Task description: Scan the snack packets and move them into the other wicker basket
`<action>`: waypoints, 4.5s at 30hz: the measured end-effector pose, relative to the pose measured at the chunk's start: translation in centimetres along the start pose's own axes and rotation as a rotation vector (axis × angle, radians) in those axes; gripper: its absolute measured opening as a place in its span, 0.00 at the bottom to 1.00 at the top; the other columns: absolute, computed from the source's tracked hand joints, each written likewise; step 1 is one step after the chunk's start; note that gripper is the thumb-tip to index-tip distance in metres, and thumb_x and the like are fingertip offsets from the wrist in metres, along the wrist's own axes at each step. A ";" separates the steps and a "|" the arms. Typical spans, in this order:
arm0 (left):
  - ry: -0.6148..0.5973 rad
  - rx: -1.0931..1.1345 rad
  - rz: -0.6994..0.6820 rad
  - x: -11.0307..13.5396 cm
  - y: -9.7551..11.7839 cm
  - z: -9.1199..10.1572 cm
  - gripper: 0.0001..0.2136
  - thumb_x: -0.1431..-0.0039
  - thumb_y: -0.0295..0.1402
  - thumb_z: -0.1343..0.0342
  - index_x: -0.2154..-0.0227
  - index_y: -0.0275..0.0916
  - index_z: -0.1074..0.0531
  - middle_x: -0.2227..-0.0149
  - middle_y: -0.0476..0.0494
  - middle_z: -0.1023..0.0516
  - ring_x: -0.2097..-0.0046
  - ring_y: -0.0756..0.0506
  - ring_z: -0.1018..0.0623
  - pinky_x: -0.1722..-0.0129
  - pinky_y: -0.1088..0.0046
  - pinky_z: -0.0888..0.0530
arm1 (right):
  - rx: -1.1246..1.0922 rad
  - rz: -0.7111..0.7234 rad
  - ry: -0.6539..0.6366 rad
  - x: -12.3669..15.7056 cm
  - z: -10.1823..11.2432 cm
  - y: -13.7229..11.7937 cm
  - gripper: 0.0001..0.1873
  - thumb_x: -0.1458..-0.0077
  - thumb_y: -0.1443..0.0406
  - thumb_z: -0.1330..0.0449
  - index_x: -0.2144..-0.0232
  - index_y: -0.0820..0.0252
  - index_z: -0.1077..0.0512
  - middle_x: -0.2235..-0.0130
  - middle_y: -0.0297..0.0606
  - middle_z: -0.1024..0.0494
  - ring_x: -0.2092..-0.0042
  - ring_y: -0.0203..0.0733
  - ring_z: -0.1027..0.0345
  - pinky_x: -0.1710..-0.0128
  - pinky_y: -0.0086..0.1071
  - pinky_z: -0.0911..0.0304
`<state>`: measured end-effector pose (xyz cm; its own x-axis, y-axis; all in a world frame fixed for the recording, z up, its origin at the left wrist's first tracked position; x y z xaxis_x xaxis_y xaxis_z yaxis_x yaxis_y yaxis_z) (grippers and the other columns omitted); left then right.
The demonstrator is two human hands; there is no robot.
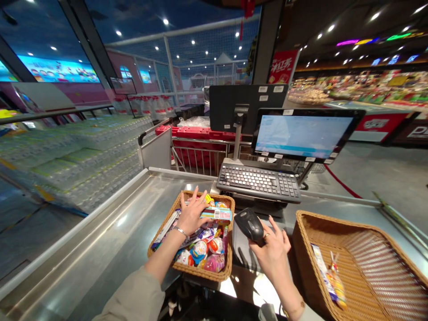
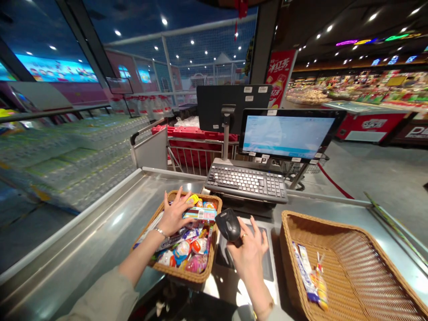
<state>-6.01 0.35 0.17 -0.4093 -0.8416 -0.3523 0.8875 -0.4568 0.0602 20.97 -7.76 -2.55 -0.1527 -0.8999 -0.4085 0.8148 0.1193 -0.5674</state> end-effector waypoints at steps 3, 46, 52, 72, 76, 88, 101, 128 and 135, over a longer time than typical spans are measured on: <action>0.017 0.007 -0.019 -0.7 0.8 0.2 0.17 0.47 0.44 0.37 0.54 0.48 0.26 0.34 0.43 0.39 0.30 0.32 0.53 0.39 0.31 0.70 | 0.010 0.018 -0.002 0.1 0.3 0.1 0.13 0.54 0.61 0.43 0.65 0.50 0.24 0.47 0.33 0.24 0.35 0.54 0.46 0.38 0.58 0.62; 0.192 0.027 -0.125 -3.9 4.3 -0.6 0.17 0.48 0.42 0.35 0.55 0.46 0.26 0.37 0.42 0.35 0.31 0.30 0.49 0.40 0.27 0.67 | 0.018 0.055 -0.025 0.5 2.2 0.9 0.14 0.57 0.66 0.42 0.66 0.48 0.23 0.48 0.30 0.23 0.35 0.56 0.47 0.38 0.61 0.62; 0.188 0.020 -0.121 -4.0 4.3 -0.6 0.17 0.48 0.42 0.36 0.55 0.46 0.26 0.36 0.42 0.36 0.31 0.30 0.49 0.40 0.27 0.67 | 0.017 0.055 -0.023 0.5 2.2 0.9 0.13 0.57 0.66 0.42 0.67 0.49 0.23 0.48 0.31 0.23 0.35 0.56 0.47 0.38 0.61 0.62; 0.213 0.017 -0.136 -4.3 4.6 -0.8 0.18 0.49 0.43 0.35 0.55 0.46 0.25 0.37 0.40 0.34 0.31 0.29 0.48 0.40 0.26 0.65 | 0.029 0.056 -0.026 0.5 2.4 1.2 0.13 0.56 0.65 0.42 0.66 0.49 0.23 0.48 0.31 0.23 0.35 0.55 0.48 0.38 0.61 0.63; 0.216 0.021 -0.142 -4.5 4.8 -0.7 0.18 0.49 0.44 0.36 0.55 0.46 0.25 0.37 0.39 0.34 0.32 0.29 0.47 0.41 0.26 0.65 | 0.014 0.039 -0.026 0.4 2.6 1.2 0.14 0.56 0.65 0.43 0.66 0.49 0.23 0.47 0.33 0.24 0.35 0.55 0.48 0.38 0.61 0.63; 0.201 0.042 -0.181 -5.5 6.1 -0.6 0.18 0.48 0.44 0.36 0.54 0.46 0.25 0.37 0.39 0.35 0.31 0.29 0.48 0.41 0.26 0.64 | -0.004 -0.016 0.005 0.5 3.7 1.8 0.12 0.57 0.65 0.43 0.68 0.49 0.23 0.46 0.30 0.24 0.35 0.55 0.48 0.38 0.61 0.63; 0.214 0.063 -0.255 -6.9 8.3 -0.8 0.17 0.46 0.42 0.38 0.53 0.46 0.25 0.37 0.39 0.34 0.31 0.30 0.47 0.40 0.27 0.65 | 0.072 -0.015 0.116 1.1 5.0 3.3 0.16 0.55 0.64 0.43 0.61 0.50 0.23 0.47 0.36 0.24 0.36 0.55 0.46 0.39 0.59 0.58; 0.210 0.133 -0.447 -10.6 14.8 -2.2 0.18 0.44 0.44 0.40 0.51 0.48 0.26 0.37 0.39 0.35 0.31 0.30 0.48 0.40 0.28 0.67 | 0.156 -0.198 0.298 3.2 9.0 7.9 0.16 0.51 0.57 0.41 0.59 0.49 0.24 0.50 0.37 0.22 0.37 0.56 0.43 0.39 0.61 0.58; 0.199 0.163 -0.499 -11.3 16.6 -2.9 0.20 0.44 0.47 0.41 0.50 0.48 0.28 0.36 0.40 0.35 0.31 0.30 0.49 0.40 0.28 0.67 | 0.160 -0.251 0.362 4.1 9.9 9.0 0.18 0.51 0.54 0.39 0.58 0.51 0.25 0.50 0.38 0.22 0.38 0.55 0.42 0.39 0.58 0.58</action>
<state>13.99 3.16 2.45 -0.7094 -0.4491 -0.5432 0.5462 -0.8374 -0.0210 33.20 -14.52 -2.27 -0.5184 -0.6853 -0.5115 0.7991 -0.1754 -0.5750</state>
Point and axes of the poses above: each hand's wrist, its own x-axis away from the middle knuckle, its own z-axis out of the back of the hand, y = z × x, the point moved 2 cm from there along -x, towards the middle knuckle
